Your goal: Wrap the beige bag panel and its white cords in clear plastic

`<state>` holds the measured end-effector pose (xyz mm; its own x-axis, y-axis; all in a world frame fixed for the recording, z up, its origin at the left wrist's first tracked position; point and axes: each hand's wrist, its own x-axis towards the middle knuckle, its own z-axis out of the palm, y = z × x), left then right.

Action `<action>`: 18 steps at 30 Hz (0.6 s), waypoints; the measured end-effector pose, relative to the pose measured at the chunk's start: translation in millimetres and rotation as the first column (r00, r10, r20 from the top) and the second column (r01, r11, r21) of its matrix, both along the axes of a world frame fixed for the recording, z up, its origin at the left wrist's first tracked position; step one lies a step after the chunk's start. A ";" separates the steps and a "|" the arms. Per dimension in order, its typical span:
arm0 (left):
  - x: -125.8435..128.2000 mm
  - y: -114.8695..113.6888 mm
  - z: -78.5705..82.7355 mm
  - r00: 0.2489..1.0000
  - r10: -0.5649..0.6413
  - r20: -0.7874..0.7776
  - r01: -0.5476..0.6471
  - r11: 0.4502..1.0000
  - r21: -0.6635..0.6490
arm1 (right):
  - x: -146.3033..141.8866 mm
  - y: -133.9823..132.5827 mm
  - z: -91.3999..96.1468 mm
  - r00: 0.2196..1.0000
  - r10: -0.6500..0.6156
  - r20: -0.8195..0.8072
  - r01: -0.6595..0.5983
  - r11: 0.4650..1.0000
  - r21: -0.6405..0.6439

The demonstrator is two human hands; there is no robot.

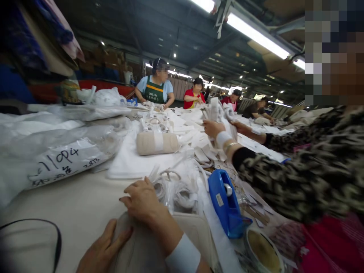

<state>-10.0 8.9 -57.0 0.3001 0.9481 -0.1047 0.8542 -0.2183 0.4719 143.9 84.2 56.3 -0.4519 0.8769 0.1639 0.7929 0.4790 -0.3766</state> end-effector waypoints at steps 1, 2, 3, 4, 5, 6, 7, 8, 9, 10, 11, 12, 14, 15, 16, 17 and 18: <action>2.6 1.2 8.1 1.000 0.011 0.008 -0.011 1.000 -0.024 | 10.7 -12.0 7.6 0.997 -0.028 -0.068 0.031 0.999 0.040; 5.2 2.2 16.1 1.000 0.023 0.017 -0.022 0.999 -0.037 | 24.6 -26.7 11.8 0.989 -0.077 -0.128 0.089 0.992 0.095; 7.6 3.0 23.2 0.999 0.042 0.021 -0.041 0.998 -0.039 | 41.2 -43.5 11.8 0.974 -0.141 -0.176 0.169 0.973 0.158; 9.5 3.6 29.1 0.998 0.063 0.018 -0.062 0.997 -0.041 | 59.6 -61.7 7.1 0.947 -0.237 -0.216 0.283 0.935 0.214; 10.7 4.3 33.6 0.997 0.074 0.012 -0.073 0.997 -0.038 | 78.9 -80.2 -2.0 0.908 -0.345 -0.238 0.400 0.883 0.246; 11.4 4.9 36.8 0.997 0.072 0.007 -0.071 0.997 -0.029 | 97.8 -98.0 -14.6 0.856 -0.445 -0.263 0.507 0.821 0.261; 11.6 5.8 39.0 0.998 0.060 0.008 -0.060 0.998 -0.017 | 114.9 -114.2 -29.3 0.793 -0.537 -0.289 0.602 0.763 0.235; 11.7 6.8 40.8 0.999 0.042 0.015 -0.042 0.999 -0.006 | 129.3 -128.0 -44.4 0.726 -0.618 -0.303 0.678 0.716 0.165; 12.1 8.2 42.4 0.999 0.024 0.026 -0.024 1.000 0.010 | 140.1 -138.8 -58.2 0.665 -0.677 -0.315 0.726 0.684 0.061; 12.8 9.8 44.4 0.999 0.014 0.045 -0.015 1.000 0.027 | 147.1 -146.5 -69.4 0.628 -0.704 -0.333 0.735 0.677 -0.045; 14.2 11.7 46.8 0.997 0.031 0.070 -0.033 0.999 0.031 | 150.4 -151.0 -77.0 0.598 -0.721 -0.350 0.726 0.673 -0.144; 16.2 13.9 49.9 0.992 0.072 0.102 -0.073 0.997 0.006 | 150.8 -152.9 -80.7 0.577 -0.726 -0.375 0.704 0.674 -0.222; 21.2 18.5 57.4 0.970 0.172 0.173 -0.162 0.984 -0.072 | 145.9 -150.9 -77.6 0.540 -0.719 -0.437 0.662 0.684 -0.308; 23.4 20.5 61.3 0.957 0.211 0.199 -0.193 0.975 -0.108 | 142.3 -148.7 -72.5 0.520 -0.713 -0.470 0.643 0.689 -0.333; 24.6 21.7 64.7 0.946 0.238 0.220 -0.213 0.968 -0.131 | 138.6 -146.7 -66.5 0.503 -0.702 -0.504 0.617 0.700 -0.359; 24.6 22.0 67.3 0.937 0.253 0.239 -0.226 0.965 -0.135 | 134.8 -145.3 -60.6 0.490 -0.688 -0.536 0.581 0.716 -0.388; 22.9 21.2 68.8 0.929 0.262 0.260 -0.235 0.963 -0.129 | 131.0 -144.9 -55.7 0.477 -0.676 -0.562 0.546 0.729 -0.414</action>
